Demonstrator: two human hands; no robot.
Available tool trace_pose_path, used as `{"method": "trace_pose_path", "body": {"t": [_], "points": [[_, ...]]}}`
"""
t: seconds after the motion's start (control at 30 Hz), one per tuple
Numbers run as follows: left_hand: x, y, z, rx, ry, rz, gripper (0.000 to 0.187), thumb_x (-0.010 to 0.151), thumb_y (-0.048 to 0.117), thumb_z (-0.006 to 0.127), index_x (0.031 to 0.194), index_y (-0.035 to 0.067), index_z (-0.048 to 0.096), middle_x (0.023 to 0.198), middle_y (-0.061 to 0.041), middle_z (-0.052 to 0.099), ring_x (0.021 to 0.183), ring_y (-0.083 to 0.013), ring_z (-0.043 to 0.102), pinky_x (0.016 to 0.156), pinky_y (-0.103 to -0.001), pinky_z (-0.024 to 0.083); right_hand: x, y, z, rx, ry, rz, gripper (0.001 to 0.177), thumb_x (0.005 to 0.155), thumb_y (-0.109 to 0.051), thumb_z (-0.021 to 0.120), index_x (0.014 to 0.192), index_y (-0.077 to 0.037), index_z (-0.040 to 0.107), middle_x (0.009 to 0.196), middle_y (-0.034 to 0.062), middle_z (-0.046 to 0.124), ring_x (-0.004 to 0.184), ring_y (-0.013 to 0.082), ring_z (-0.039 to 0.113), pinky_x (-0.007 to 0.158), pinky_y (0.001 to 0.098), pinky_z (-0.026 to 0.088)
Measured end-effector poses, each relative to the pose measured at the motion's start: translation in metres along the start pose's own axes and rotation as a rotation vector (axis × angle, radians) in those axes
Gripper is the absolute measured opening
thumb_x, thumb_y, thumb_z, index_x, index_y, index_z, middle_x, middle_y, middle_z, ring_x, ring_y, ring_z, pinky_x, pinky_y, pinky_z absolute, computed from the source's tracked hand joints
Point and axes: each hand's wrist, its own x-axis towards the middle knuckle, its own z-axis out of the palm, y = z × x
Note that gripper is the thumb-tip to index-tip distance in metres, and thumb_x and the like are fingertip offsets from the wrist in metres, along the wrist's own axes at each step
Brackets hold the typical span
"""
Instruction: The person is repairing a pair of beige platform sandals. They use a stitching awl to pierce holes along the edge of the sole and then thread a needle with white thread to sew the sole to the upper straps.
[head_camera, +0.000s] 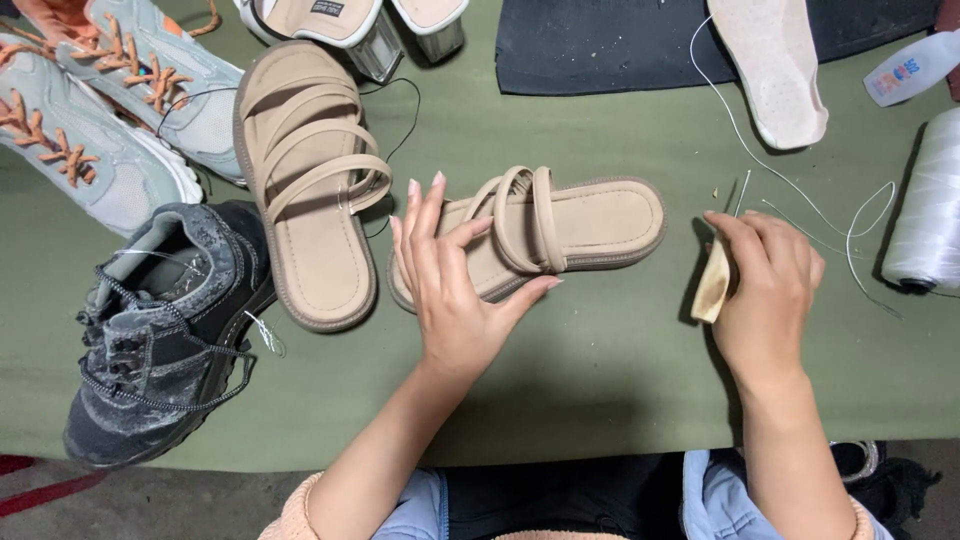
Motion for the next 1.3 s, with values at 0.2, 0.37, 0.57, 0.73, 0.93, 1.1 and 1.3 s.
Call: {"method": "trace_pose_path", "body": {"t": [0.2, 0.37, 0.57, 0.73, 0.93, 1.1, 1.3], "points": [[0.009, 0.016, -0.008, 0.012, 0.070, -0.058, 0.065, 0.082, 0.056, 0.083, 0.114, 0.005, 0.058, 0.161, -0.021, 0.033, 0.154, -0.0439, 0.034, 0.127, -0.062, 0.032, 0.007, -0.016, -0.008, 0.044, 0.062, -0.041, 0.051, 0.099, 0.017, 0.056, 0.142, -0.007, 0.069, 0.151, 0.0218, 0.057, 0.134, 0.0420, 0.054, 0.111, 0.0546, 0.032], [0.006, 0.018, -0.006, -0.108, -0.036, -0.181, 0.035, 0.089, 0.042, 0.077, 0.108, 0.013, 0.070, 0.163, -0.020, 0.031, 0.155, -0.0443, 0.027, 0.127, -0.060, 0.022, 0.023, -0.101, -0.035, 0.405, -0.060, -0.107, 0.033, 0.105, 0.001, 0.057, 0.136, -0.005, 0.066, 0.139, 0.0140, 0.066, 0.130, 0.0318, 0.060, 0.115, 0.0430, 0.042], [0.009, 0.025, -0.010, -0.164, -0.076, -0.173, 0.020, 0.098, 0.032, 0.068, 0.107, 0.017, 0.076, 0.164, -0.012, 0.034, 0.158, -0.0424, 0.024, 0.127, -0.063, 0.015, 0.018, -0.129, -0.021, 0.519, -0.133, -0.167, 0.039, 0.102, 0.002, 0.055, 0.139, -0.008, 0.063, 0.140, 0.0092, 0.066, 0.130, 0.0288, 0.062, 0.111, 0.0418, 0.041], [0.010, 0.024, -0.009, -0.191, -0.090, -0.196, 0.021, 0.094, 0.036, 0.071, 0.104, 0.017, 0.075, 0.162, -0.009, 0.039, 0.157, -0.0385, 0.025, 0.127, -0.062, 0.015, 0.020, -0.121, -0.030, 0.506, -0.150, -0.158, 0.040, 0.102, 0.001, 0.055, 0.140, -0.008, 0.061, 0.142, 0.0094, 0.065, 0.132, 0.0272, 0.061, 0.110, 0.0410, 0.042], [0.012, 0.020, -0.025, -0.017, 0.053, 0.017, 0.044, 0.101, 0.037, 0.066, 0.135, 0.009, 0.061, 0.161, -0.024, 0.034, 0.155, -0.0490, 0.031, 0.130, -0.058, 0.030, 0.011, -0.049, -0.028, 0.310, 0.008, 0.133, 0.035, 0.107, -0.003, 0.058, 0.141, -0.008, 0.068, 0.136, 0.0156, 0.064, 0.123, 0.0269, 0.061, 0.067, 0.0342, 0.047], [0.020, 0.020, -0.015, 0.330, -0.145, 0.743, 0.025, 0.116, 0.027, 0.063, 0.095, 0.014, 0.068, 0.150, -0.005, 0.060, 0.147, -0.0272, 0.047, 0.127, -0.048, 0.025, -0.009, -0.031, -0.017, 0.257, -0.192, 0.336, 0.051, 0.103, -0.025, 0.060, 0.152, -0.011, 0.053, 0.130, 0.0194, 0.046, 0.123, 0.0393, 0.041, 0.107, 0.0510, 0.037], [0.025, -0.018, 0.027, 0.140, -0.176, 0.493, 0.021, 0.098, 0.039, 0.066, 0.098, 0.019, 0.069, 0.070, 0.001, 0.062, 0.109, -0.0197, 0.068, 0.108, -0.050, 0.042, -0.007, -0.033, -0.023, 0.258, -0.234, 0.393, 0.059, 0.096, -0.007, 0.061, 0.153, -0.010, 0.046, 0.134, 0.0239, 0.046, 0.111, 0.0444, 0.059, 0.094, 0.0575, 0.051]]}}
